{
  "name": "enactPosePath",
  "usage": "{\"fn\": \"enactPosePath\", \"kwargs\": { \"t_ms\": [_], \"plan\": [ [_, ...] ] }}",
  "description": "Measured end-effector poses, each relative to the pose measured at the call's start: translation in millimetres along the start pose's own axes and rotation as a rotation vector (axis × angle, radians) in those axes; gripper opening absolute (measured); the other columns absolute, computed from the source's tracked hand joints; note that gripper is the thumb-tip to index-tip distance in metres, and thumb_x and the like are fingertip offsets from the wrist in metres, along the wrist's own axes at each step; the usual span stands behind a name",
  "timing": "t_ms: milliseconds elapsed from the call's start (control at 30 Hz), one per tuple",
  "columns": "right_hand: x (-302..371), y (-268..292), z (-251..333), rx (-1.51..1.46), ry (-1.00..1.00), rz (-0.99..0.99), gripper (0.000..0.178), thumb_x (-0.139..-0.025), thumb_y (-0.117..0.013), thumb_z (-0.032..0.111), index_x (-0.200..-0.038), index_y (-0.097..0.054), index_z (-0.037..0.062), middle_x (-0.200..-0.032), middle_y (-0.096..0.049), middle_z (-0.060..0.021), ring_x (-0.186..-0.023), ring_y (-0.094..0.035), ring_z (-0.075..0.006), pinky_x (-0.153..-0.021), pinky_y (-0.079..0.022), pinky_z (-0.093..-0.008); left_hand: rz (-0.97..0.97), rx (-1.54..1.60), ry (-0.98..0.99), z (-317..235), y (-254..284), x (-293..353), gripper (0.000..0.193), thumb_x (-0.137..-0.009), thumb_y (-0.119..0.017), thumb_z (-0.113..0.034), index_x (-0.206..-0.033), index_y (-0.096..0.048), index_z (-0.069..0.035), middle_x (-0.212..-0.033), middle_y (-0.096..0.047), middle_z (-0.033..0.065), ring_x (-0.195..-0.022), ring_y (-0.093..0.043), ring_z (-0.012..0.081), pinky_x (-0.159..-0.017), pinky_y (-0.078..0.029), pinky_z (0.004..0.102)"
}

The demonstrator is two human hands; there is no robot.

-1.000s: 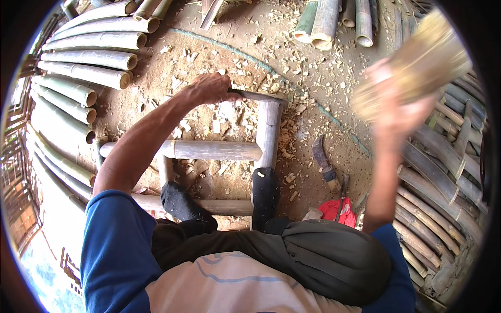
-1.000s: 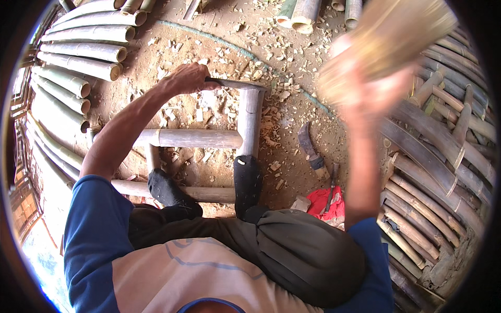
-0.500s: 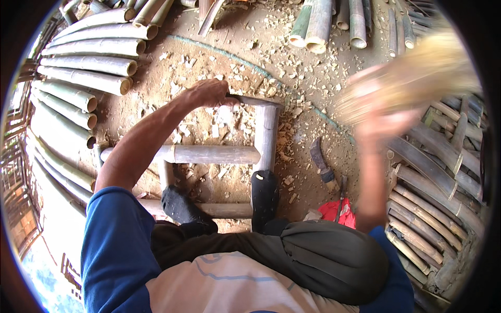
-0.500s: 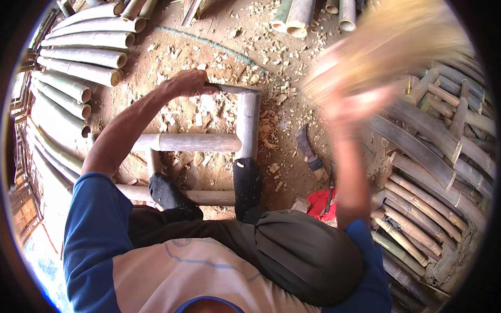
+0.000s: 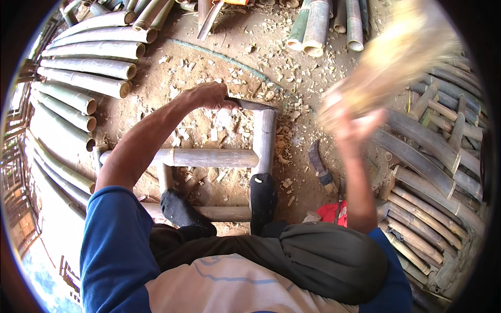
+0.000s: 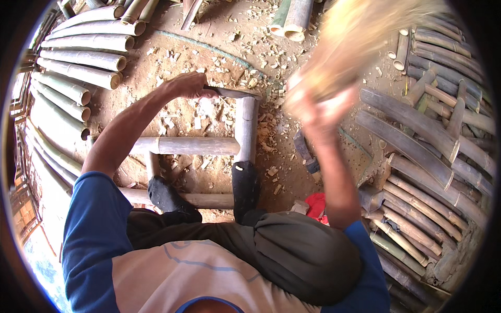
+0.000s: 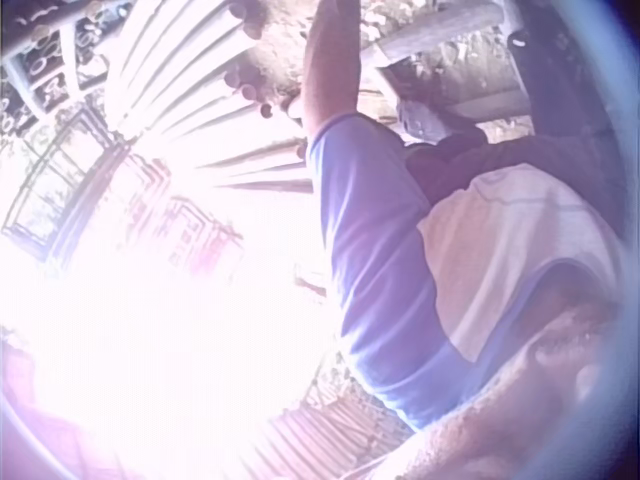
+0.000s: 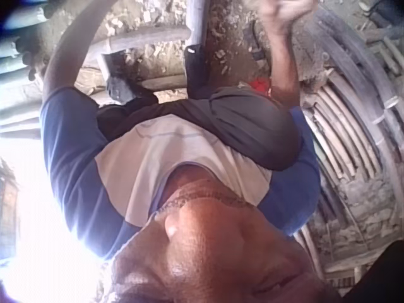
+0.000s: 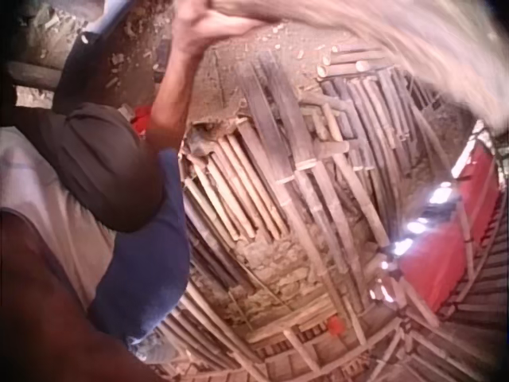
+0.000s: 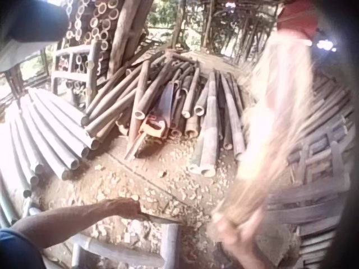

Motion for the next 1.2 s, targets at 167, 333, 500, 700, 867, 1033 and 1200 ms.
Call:
{"fn": "enactPosePath", "kwargs": {
  "t_ms": [167,333,500,700,867,1033,1200],
  "plan": [
    [50,-24,-67,0.598,-0.604,0.58,0.072,-0.081,-0.073,0.011,-0.139,-0.034,-0.0081,-0.116,-0.062,-0.0296,-0.098,-0.07,-0.035,-0.073,-0.065,-0.0404,0.12,0.139,-0.008,4,1,-13,0.048,-0.092,-0.066,-0.06,-0.089,-0.078,-0.013,-0.059,-0.064,0.0007,-0.046,-0.052,0.009,-0.041,-0.037,0.0311],
    [-12,-1,4,-0.099,-0.445,0.376,0.067,-0.085,-0.077,0.027,-0.135,-0.042,-0.0021,-0.111,-0.064,-0.0192,-0.089,-0.068,-0.0229,-0.074,-0.061,-0.0362,0.354,0.224,0.175,2,7,-3,0.039,-0.093,-0.071,-0.048,-0.088,-0.076,-0.01,-0.069,-0.069,-0.0001,-0.056,-0.059,0.0081,-0.045,-0.044,0.0274],
    [8,10,4,-0.523,-0.621,0.342,0.068,-0.076,-0.072,0.026,-0.131,-0.048,-0.0055,-0.098,-0.065,-0.0154,-0.081,-0.07,-0.0235,-0.071,-0.061,-0.0383,0.247,0.012,0.003,-8,35,-13,0.034,-0.096,-0.068,-0.043,-0.09,-0.073,-0.009,-0.072,-0.065,-0.0006,-0.054,-0.052,0.0124,-0.051,-0.043,0.0315],
    [54,34,-28,-0.554,-0.96,0.196,0.052,-0.078,-0.069,0.027,-0.117,-0.056,-0.0056,-0.098,-0.066,-0.0156,-0.079,-0.069,-0.0224,-0.069,-0.06,-0.0374,-0.591,-0.712,-0.221,-111,115,7,0.028,-0.104,-0.053,-0.024,-0.083,-0.062,-0.009,-0.061,-0.052,-0.0002,-0.047,-0.039,0.008,-0.038,-0.036,0.0281],
    [55,38,-29,-0.478,-0.835,0.219,0.049,-0.076,-0.073,0.02,-0.116,-0.056,-0.0038,-0.094,-0.065,-0.0122,-0.072,-0.067,-0.0208,-0.065,-0.057,-0.0344,-0.673,-0.226,-0.235,-75,20,66,0.017,-0.098,-0.067,-0.026,-0.091,-0.065,-0.011,-0.071,-0.061,0.0019,-0.05,-0.047,0.0088,-0.042,-0.041,0.0279],
    [66,36,-42,-0.356,-0.938,0.303,0.05,-0.08,-0.078,0.021,-0.119,-0.055,0.0001,-0.095,-0.064,-0.008,-0.07,-0.065,-0.0159,-0.063,-0.056,-0.0315,-0.407,-0.121,-0.059,-47,-66,91,0.02,-0.088,-0.076,-0.023,-0.098,-0.067,-0.009,-0.082,-0.069,0.008,-0.065,-0.065,0.0193,-0.059,-0.056,0.0369],
    [72,26,-44,-0.227,-0.919,0.413,0.056,-0.082,-0.079,0.022,-0.126,-0.051,0.002,-0.09,-0.062,-0.0065,-0.07,-0.065,-0.0166,-0.063,-0.055,-0.0317,-0.359,-0.084,-0.019,-47,-76,99,0.019,-0.088,-0.075,-0.022,-0.099,-0.067,-0.009,-0.085,-0.07,0.0085,-0.07,-0.069,0.0225,-0.065,-0.058,0.0381]
  ]
}}
Point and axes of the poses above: each hand's wrist, its own x-axis away from the middle knuckle, its own y-axis out of the back of the hand, z = x × y, the point moved 5 cm from there along -x, towards the middle knuckle
